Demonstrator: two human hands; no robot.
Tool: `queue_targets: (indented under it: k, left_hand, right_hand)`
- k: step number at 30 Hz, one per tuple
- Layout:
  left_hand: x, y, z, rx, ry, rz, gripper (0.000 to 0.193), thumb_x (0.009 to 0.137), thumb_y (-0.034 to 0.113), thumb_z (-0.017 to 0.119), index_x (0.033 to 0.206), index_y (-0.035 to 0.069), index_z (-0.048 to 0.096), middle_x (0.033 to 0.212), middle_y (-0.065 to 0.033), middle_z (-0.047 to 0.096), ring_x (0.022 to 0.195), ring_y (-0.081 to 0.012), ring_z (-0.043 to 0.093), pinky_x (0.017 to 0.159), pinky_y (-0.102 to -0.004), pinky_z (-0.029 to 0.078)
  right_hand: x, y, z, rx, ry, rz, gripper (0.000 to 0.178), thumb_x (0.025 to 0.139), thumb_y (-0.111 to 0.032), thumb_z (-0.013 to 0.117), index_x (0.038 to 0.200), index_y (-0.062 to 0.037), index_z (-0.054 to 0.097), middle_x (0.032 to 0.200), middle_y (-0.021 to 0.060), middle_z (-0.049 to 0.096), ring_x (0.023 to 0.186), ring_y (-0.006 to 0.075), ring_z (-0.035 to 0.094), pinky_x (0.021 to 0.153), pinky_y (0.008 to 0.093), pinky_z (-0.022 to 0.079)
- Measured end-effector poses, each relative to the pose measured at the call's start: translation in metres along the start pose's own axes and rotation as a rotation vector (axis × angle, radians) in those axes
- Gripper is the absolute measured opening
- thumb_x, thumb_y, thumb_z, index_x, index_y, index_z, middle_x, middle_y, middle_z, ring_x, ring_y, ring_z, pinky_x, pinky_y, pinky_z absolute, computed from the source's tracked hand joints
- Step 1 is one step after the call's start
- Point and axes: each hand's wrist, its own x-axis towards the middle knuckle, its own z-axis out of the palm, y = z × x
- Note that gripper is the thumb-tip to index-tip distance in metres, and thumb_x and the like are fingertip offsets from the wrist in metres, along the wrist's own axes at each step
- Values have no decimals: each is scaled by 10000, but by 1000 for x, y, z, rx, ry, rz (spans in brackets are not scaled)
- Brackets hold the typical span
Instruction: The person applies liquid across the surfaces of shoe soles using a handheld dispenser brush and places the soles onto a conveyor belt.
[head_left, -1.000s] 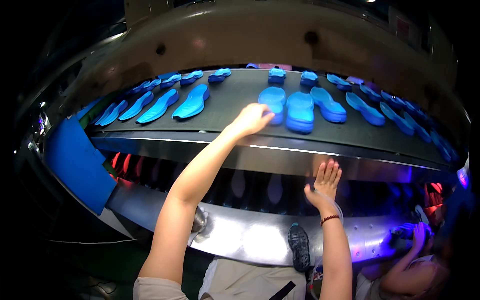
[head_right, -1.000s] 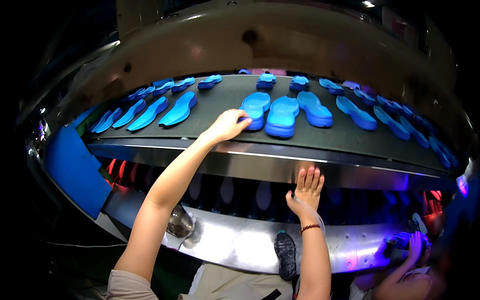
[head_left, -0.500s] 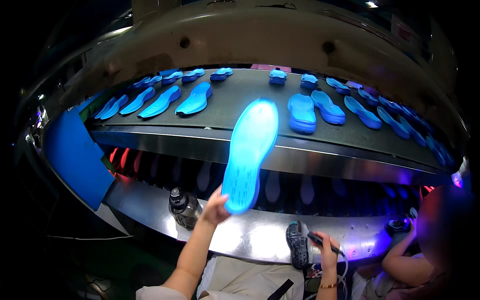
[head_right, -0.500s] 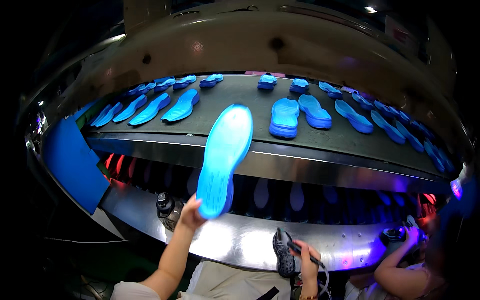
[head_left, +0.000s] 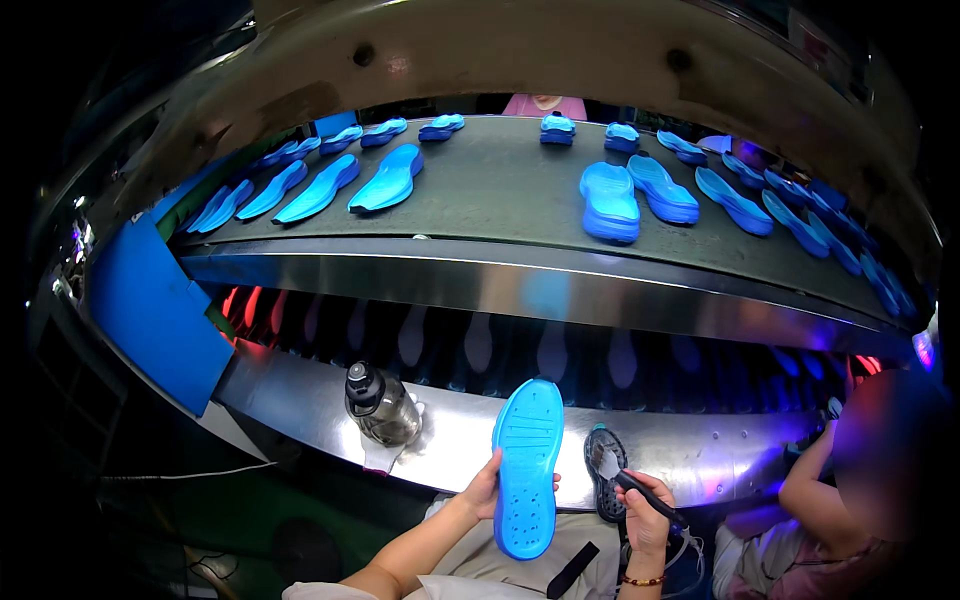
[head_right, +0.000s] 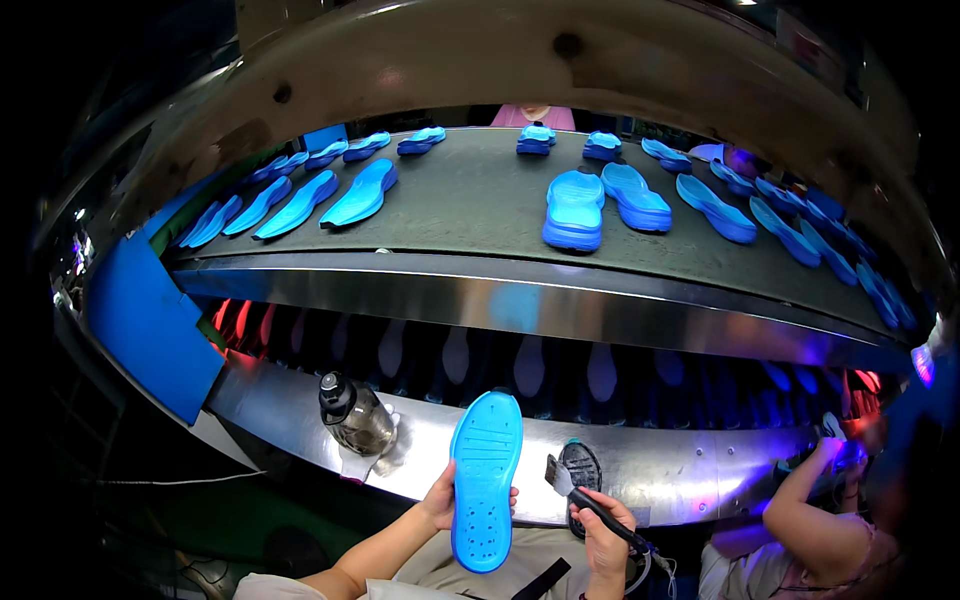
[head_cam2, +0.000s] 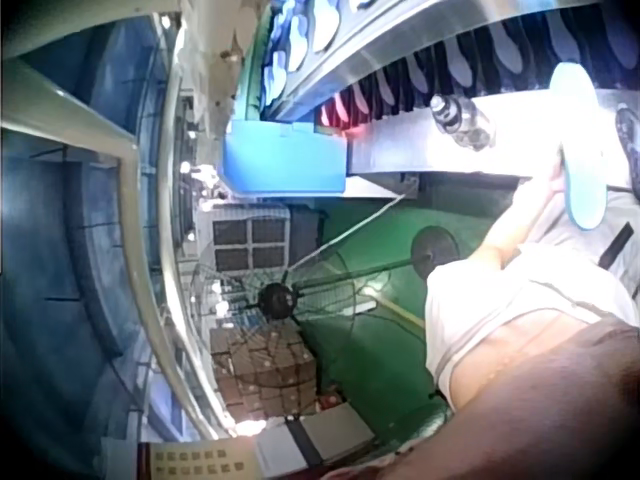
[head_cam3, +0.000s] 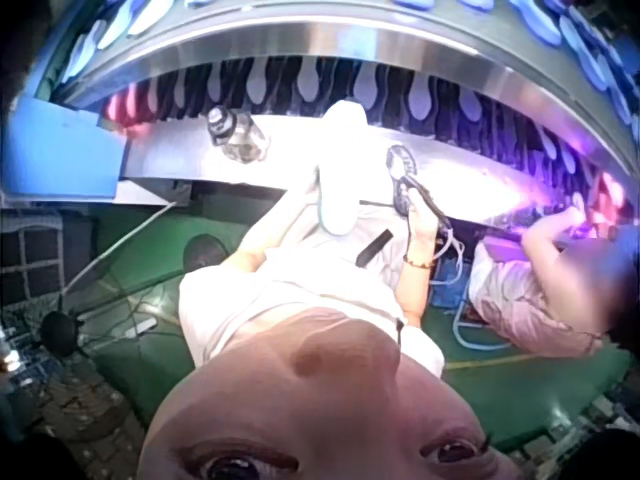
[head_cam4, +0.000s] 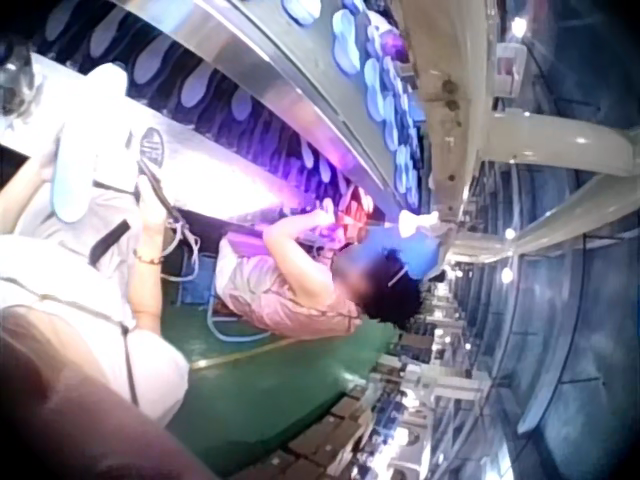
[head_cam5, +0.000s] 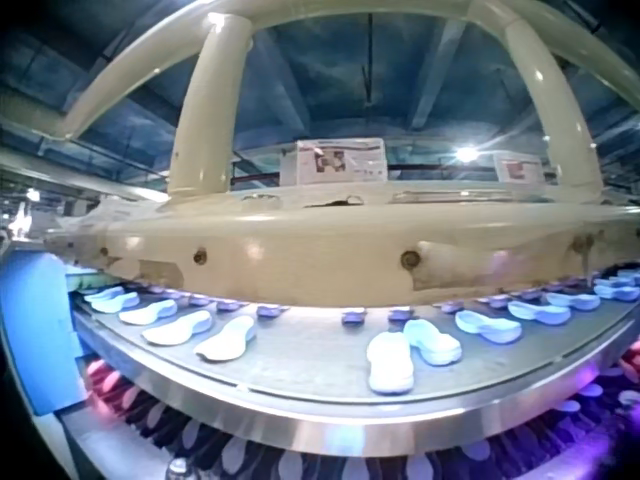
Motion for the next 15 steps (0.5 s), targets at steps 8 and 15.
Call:
queue_targets:
  k: [8,15]
  left_hand:
    - [-1,7,10,6,22,50,944,731,779,104,1352,87,266,1241,-201,434,1109,-311,471,947,-444,368]
    - [14,5,41,69,54,-9,953,724,787,125,1369,95,237,1304,-218,367,1153,-350,424,983,-478,309]
  right_hand:
    - [-8,-1,-10,72,40,-33,259,759,21,602,1005,52,526,981,181,594,778,210,622,709,270,525]
    - [-4,-27,21,84,-234,-146,296,708,30,644,989,76,560,976,218,605,803,226,624,747,294,511]
